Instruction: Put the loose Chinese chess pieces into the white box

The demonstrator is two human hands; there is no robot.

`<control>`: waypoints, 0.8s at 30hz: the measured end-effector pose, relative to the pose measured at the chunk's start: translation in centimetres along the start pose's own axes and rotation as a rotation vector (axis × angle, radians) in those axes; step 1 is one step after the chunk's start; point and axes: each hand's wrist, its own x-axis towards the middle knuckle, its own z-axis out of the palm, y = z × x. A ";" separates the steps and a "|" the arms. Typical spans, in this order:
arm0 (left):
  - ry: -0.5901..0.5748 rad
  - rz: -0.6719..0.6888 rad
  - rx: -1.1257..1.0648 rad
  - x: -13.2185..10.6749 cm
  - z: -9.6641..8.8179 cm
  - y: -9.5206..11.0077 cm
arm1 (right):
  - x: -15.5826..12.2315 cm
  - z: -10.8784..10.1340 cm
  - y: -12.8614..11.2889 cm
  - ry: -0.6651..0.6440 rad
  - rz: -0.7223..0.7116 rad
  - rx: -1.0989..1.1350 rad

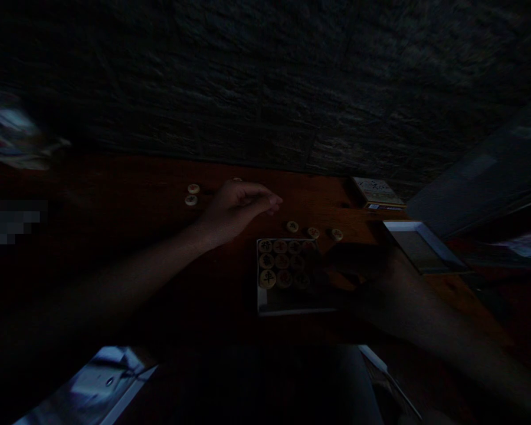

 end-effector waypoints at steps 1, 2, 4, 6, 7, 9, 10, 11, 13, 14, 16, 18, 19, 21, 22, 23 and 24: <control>0.036 -0.009 -0.011 0.1 -0.1 0.1 | 0.4 -0.8 0.2 0.032 0.046 -0.002; 0.078 -0.016 -0.017 0.3 -0.2 0.1 | 1.1 -1.6 0.5 0.046 0.090 0.005; 0.172 -0.015 -0.007 0.7 -0.7 0.0 | 3.1 -3.2 1.4 0.096 0.158 0.069; 0.258 0.012 0.033 1.3 -1.4 -0.5 | 5.9 -4.1 3.0 0.153 0.209 0.130; 0.290 0.030 0.061 1.6 -1.8 -0.8 | 7.4 -4.2 3.9 0.216 0.215 0.132; 0.325 0.074 0.114 2.2 -2.8 -1.4 | 10.1 -3.4 6.0 0.306 0.261 0.138; 0.333 0.095 0.147 2.4 -3.4 -1.8 | 11.1 -2.7 7.1 0.324 0.307 0.161; 0.333 0.104 0.194 2.6 -3.9 -2.0 | 11.8 -1.8 8.2 0.363 0.355 0.194; 0.338 0.109 0.276 2.9 -4.8 -2.5 | 12.1 -0.4 10.2 0.372 0.432 0.234; 0.339 0.111 0.302 2.9 -5.1 -2.6 | 11.7 0.0 11.0 0.331 0.441 0.246; 0.330 0.119 0.328 2.8 -5.4 -2.7 | 10.5 -0.1 12.0 0.158 0.408 0.310; 0.297 0.120 0.335 2.7 -5.2 -2.7 | 9.2 -1.3 12.2 -0.029 0.393 0.336; 0.277 0.114 0.341 2.6 -5.1 -2.7 | 8.7 -2.0 12.1 -0.115 0.380 0.320; 0.249 0.101 0.355 2.5 -4.7 -2.7 | 8.2 -3.0 11.5 -0.293 0.363 0.310; 0.240 0.099 0.363 2.4 -4.5 -2.6 | 8.1 -3.2 11.1 -0.382 0.366 0.309; 0.236 0.103 0.372 2.4 -4.4 -2.7 | 8.1 -3.2 10.8 -0.456 0.375 0.310; 0.233 0.109 0.380 2.4 -4.3 -2.7 | 8.2 -3.0 10.5 -0.502 0.382 0.312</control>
